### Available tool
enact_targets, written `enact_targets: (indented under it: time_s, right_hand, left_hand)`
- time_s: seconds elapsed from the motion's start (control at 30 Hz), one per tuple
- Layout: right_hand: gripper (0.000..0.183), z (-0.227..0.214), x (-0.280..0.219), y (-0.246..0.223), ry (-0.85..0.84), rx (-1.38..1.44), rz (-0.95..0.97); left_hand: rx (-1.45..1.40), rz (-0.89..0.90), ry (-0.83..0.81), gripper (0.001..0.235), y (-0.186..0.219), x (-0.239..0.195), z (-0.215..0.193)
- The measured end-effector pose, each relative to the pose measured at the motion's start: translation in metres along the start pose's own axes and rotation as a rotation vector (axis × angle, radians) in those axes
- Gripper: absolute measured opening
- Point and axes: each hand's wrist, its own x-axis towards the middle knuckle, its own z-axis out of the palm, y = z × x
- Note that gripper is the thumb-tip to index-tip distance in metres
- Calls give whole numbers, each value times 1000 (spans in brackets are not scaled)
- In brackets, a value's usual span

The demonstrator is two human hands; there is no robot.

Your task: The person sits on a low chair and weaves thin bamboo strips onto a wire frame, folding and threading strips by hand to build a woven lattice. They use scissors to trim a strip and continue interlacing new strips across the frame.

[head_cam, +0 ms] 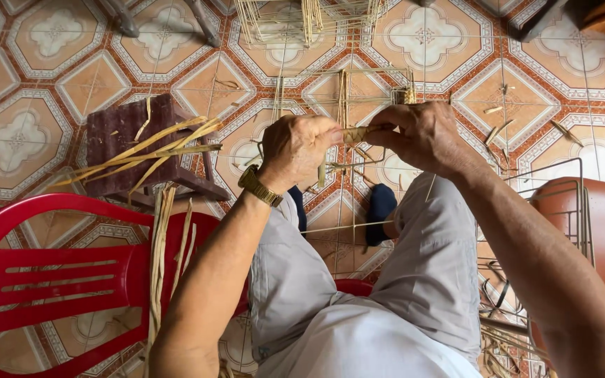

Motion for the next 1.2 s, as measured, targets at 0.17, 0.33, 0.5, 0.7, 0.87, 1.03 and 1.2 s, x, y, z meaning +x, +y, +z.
enact_targets:
  time_s: [0.17, 0.33, 0.5, 0.7, 0.87, 1.03, 1.2]
  right_hand:
    - [24, -10, -4, 17, -27, 21, -31]
    - [35, -25, -7, 3, -97, -26, -56]
    - [31, 1, 0, 34, -314, -83, 81]
    - [20, 46, -54, 51, 178, 362, -34]
    - [27, 67, -65, -58, 361, 741, 515]
    - [48, 90, -56, -78, 299, 911, 523]
    - [51, 87, -32, -78, 245, 1071, 629]
  left_hand:
    - [64, 102, 122, 17, 12, -17, -32]
    - [67, -12, 456, 16, -36, -144, -95]
    - [260, -862, 210, 12, -118, -330, -87]
    - [458, -1073, 59, 30, -98, -408, -23]
    - [440, -912, 24, 37, -175, -492, 28]
    - [299, -1190, -149, 26, -122, -447, -8]
    - [-328, -1223, 335, 32, -51, -389, -46]
